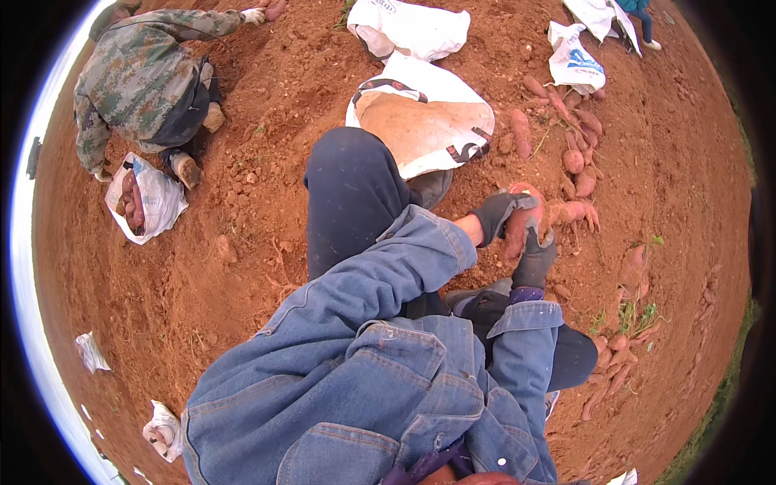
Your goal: The person sits on the ground in a field and picks up sweet potatoes one by one, removing attached stems and dirt. They place the cleaned potatoes into a white sack. Other workers are visible in the background performing similar tasks.
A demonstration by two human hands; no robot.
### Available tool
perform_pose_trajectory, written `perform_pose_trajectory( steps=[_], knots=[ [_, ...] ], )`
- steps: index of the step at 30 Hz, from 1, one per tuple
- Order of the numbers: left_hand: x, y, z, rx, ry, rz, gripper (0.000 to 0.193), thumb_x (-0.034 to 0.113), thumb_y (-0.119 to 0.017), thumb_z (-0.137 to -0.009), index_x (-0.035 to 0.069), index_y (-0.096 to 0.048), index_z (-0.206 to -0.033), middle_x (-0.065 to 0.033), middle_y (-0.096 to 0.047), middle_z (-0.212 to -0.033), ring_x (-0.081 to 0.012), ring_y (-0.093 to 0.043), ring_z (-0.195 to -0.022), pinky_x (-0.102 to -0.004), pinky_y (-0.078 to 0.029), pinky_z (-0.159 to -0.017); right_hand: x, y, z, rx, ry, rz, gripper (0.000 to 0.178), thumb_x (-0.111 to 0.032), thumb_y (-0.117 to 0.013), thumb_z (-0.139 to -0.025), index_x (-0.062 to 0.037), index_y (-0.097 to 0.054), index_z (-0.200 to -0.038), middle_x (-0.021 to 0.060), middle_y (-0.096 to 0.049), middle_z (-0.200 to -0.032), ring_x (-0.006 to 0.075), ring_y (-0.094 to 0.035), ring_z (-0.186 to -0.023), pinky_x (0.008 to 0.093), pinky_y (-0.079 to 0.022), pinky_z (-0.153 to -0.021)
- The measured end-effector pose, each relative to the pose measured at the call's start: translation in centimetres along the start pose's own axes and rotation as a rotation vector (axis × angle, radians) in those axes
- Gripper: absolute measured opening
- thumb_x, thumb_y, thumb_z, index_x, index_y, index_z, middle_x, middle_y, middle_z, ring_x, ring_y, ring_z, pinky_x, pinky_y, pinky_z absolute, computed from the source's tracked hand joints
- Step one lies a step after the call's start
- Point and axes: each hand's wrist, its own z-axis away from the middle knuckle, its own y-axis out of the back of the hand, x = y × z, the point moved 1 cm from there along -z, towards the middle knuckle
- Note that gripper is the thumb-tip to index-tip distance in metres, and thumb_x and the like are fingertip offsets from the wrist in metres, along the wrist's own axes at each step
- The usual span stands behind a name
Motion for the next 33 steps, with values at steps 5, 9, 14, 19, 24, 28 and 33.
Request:
perform_pose_trajectory(
  steps=[5, 9, 14, 19, 24, 28, 33],
  knots=[
    [0.6, 0.0, 0.2, 0.176, -0.103, -0.052, 0.029, 0.028, -0.073, -0.095, 0.008, -0.064, -0.114, -0.0078, -0.07, -0.092, -0.021, -0.069, -0.083, -0.0361, -0.056, -0.073, -4.0, -2.0, 1.7, 0.008, 0.189, 0.335, 0.078, -0.035, -0.09, -0.076, 0.0062, -0.056, -0.132, 0.0167, -0.065, -0.123, 0.0263, -0.063, -0.114, 0.038, -0.049, -0.099],
    [-0.5, 1.4, -1.1, 0.025, -0.107, 0.178, 0.041, 0.027, -0.063, -0.101, 0.002, -0.055, -0.133, -0.0154, -0.066, -0.125, -0.0289, -0.066, -0.108, -0.0405, -0.052, -0.094, -5.0, -3.0, 1.9, 0.035, 0.136, 0.19, 0.087, -0.043, -0.089, -0.075, 0.0034, -0.053, -0.139, 0.02, -0.066, -0.129, 0.031, -0.064, -0.12, 0.0391, -0.049, -0.101],
    [-2.9, 3.5, -2.2, 0.083, -0.17, 0.37, 0.042, 0.028, -0.06, -0.102, 0.0, -0.055, -0.133, -0.0168, -0.064, -0.133, -0.0294, -0.064, -0.115, -0.0426, -0.051, -0.103, -4.4, -3.7, 2.7, -0.061, -0.06, 0.452, 0.085, -0.043, -0.084, -0.08, -0.0019, -0.049, -0.145, 0.023, -0.064, -0.134, 0.0358, -0.063, -0.123, 0.0415, -0.049, -0.102],
    [-2.5, 3.6, -1.3, 0.261, -0.149, 0.378, 0.029, 0.029, -0.066, -0.099, 0.008, -0.066, -0.119, -0.008, -0.072, -0.111, -0.0224, -0.067, -0.096, -0.0383, -0.054, -0.088, -3.5, -4.1, 3.1, 0.023, 0.099, 0.427, 0.074, -0.042, -0.081, -0.084, -0.0014, -0.054, -0.139, 0.026, -0.067, -0.127, 0.0386, -0.066, -0.118, 0.0427, -0.051, -0.098],
    [-1.9, 2.8, -0.8, -0.151, 0.0, 0.41, 0.042, 0.039, -0.052, -0.103, 0.004, -0.061, -0.125, -0.0142, -0.072, -0.113, -0.0302, -0.069, -0.098, -0.0423, -0.054, -0.092, -1.5, -3.7, 1.8, 0.022, 0.065, 0.162, 0.054, -0.032, -0.075, -0.093, 0.0025, -0.059, -0.132, 0.0206, -0.07, -0.12, 0.0277, -0.067, -0.111, 0.0371, -0.051, -0.095],
    [-2.0, 3.9, -1.8, -0.163, -0.37, -0.02, 0.038, 0.034, -0.053, -0.104, 0.005, -0.062, -0.127, -0.0117, -0.072, -0.115, -0.0279, -0.066, -0.103, -0.0402, -0.051, -0.098, 0.1, -3.0, 0.4, 0.007, -0.04, -0.193, 0.04, -0.026, -0.068, -0.1, 0.0036, -0.063, -0.127, 0.011, -0.071, -0.116, 0.0195, -0.064, -0.101, 0.0343, -0.05, -0.093],
    [-2.0, 4.2, -1.4, -0.066, -0.498, -0.512, 0.039, 0.038, -0.055, -0.102, 0.006, -0.065, -0.122, -0.0105, -0.071, -0.12, -0.0261, -0.065, -0.109, -0.0389, -0.049, -0.1, 0.8, -2.6, -0.4, -0.014, -0.095, 0.039, 0.055, -0.035, -0.071, -0.098, 0.0026, -0.056, -0.136, 0.0182, -0.064, -0.13, 0.0243, -0.061, -0.117, 0.0361, -0.048, -0.101]
  ],
)
